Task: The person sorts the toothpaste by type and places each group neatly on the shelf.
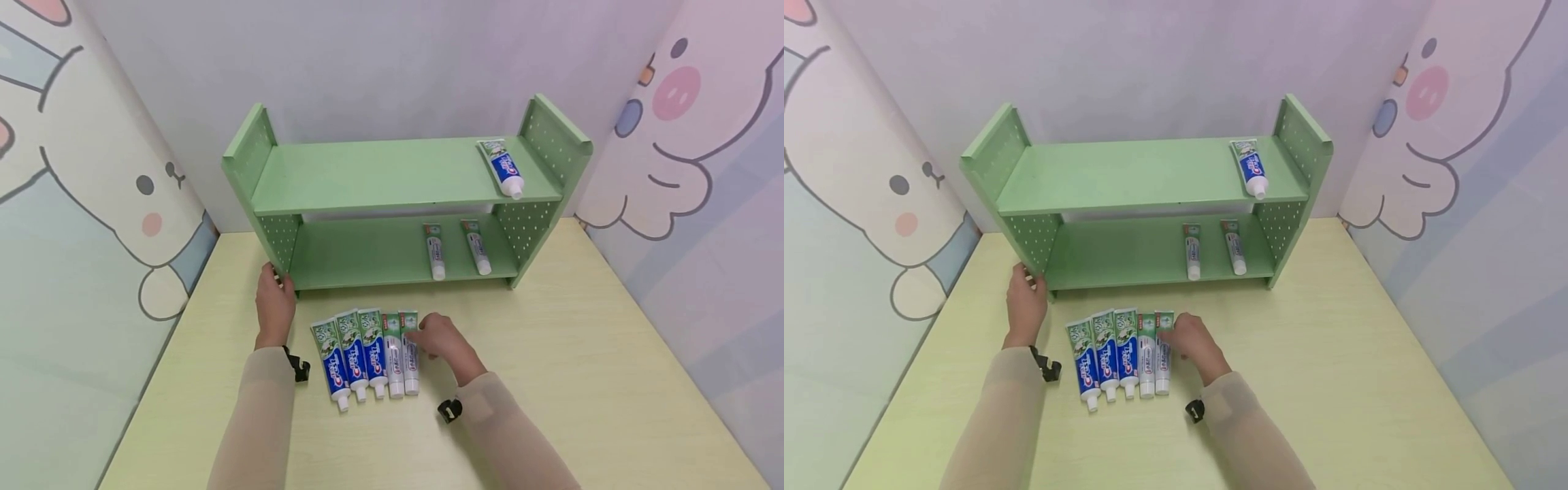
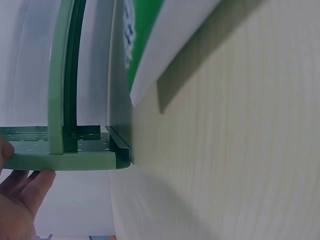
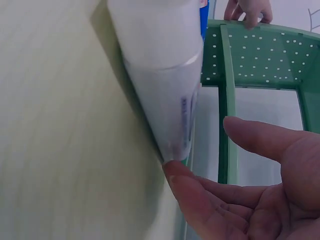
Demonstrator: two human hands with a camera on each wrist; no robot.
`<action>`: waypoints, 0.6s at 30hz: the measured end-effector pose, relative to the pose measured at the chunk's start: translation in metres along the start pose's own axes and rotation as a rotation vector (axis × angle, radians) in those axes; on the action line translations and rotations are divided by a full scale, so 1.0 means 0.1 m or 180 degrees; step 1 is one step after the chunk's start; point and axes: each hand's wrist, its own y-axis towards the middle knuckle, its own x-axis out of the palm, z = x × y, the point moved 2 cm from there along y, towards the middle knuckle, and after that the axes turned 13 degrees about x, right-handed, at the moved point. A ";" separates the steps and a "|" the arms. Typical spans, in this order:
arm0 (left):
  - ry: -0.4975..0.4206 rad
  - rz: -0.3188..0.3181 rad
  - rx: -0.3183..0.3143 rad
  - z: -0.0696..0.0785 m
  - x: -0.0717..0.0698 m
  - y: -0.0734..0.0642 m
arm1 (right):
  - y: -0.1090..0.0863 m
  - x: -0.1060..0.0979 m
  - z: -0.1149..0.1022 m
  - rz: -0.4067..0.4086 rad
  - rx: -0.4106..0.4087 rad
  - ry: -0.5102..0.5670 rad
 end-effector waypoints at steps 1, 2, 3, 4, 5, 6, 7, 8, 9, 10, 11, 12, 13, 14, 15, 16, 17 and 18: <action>-0.0001 0.0000 0.0000 0.00 0.00 0.00 | 0.00 0.01 0.01 -0.0016 -0.0011 0.0001; -0.0002 0.0003 0.0002 0.00 0.00 0.00 | 0.00 0.02 0.02 -0.0028 -0.0031 -0.0004; 0.0001 0.0008 0.0007 0.00 0.00 0.00 | 0.00 0.03 0.02 -0.0037 -0.0055 -0.0010; 0.0000 0.0014 0.0014 0.00 0.00 -0.01 | 0.00 0.04 0.03 -0.0048 -0.0066 -0.0013; 0.0000 0.0019 0.0020 0.00 0.01 -0.01 | 0.00 0.05 0.04 -0.0055 -0.0073 -0.0027; 0.0003 0.0027 0.0021 0.01 0.01 -0.01 | 0.00 0.06 0.05 -0.0062 -0.0077 -0.0024; 0.0000 0.0033 0.0021 0.01 0.01 -0.01 | 0.00 0.07 0.05 -0.0068 -0.0079 -0.0028; -0.0003 0.0036 0.0018 0.01 0.01 -0.01 | -0.01 0.07 0.06 -0.0075 -0.0073 -0.0032; -0.0007 0.0036 0.0013 0.01 0.01 -0.01 | -0.01 0.08 0.07 -0.0080 -0.0063 -0.0031; -0.0011 0.0038 0.0004 0.01 0.01 -0.02 | -0.02 0.09 0.07 -0.0087 -0.0049 -0.0030; -0.0006 0.0034 -0.0002 0.01 0.01 -0.02 | -0.02 0.10 0.08 -0.0088 -0.0042 -0.0040; 0.0000 0.0031 -0.0008 0.01 0.02 -0.02 | -0.02 0.10 0.08 -0.0097 -0.0031 -0.0044; 0.0006 0.0026 -0.0006 0.01 0.02 -0.02 | -0.02 0.11 0.08 -0.0099 -0.0027 -0.0051; 0.0017 0.0025 -0.0005 0.01 0.02 -0.02 | -0.02 0.12 0.08 -0.0100 -0.0028 -0.0057; 0.0027 0.0021 -0.0003 0.01 0.02 -0.02 | -0.02 0.13 0.08 -0.0101 -0.0028 -0.0059; 0.0038 0.0022 0.0001 0.01 0.02 -0.02 | -0.02 0.13 0.08 -0.0101 -0.0032 -0.0066; 0.0048 0.0019 0.0007 0.01 0.02 -0.01 | -0.01 0.14 0.08 -0.0099 -0.0039 -0.0071; 0.0048 0.0020 0.0007 0.00 0.02 -0.01 | -0.01 0.14 0.08 -0.0104 -0.0041 -0.0065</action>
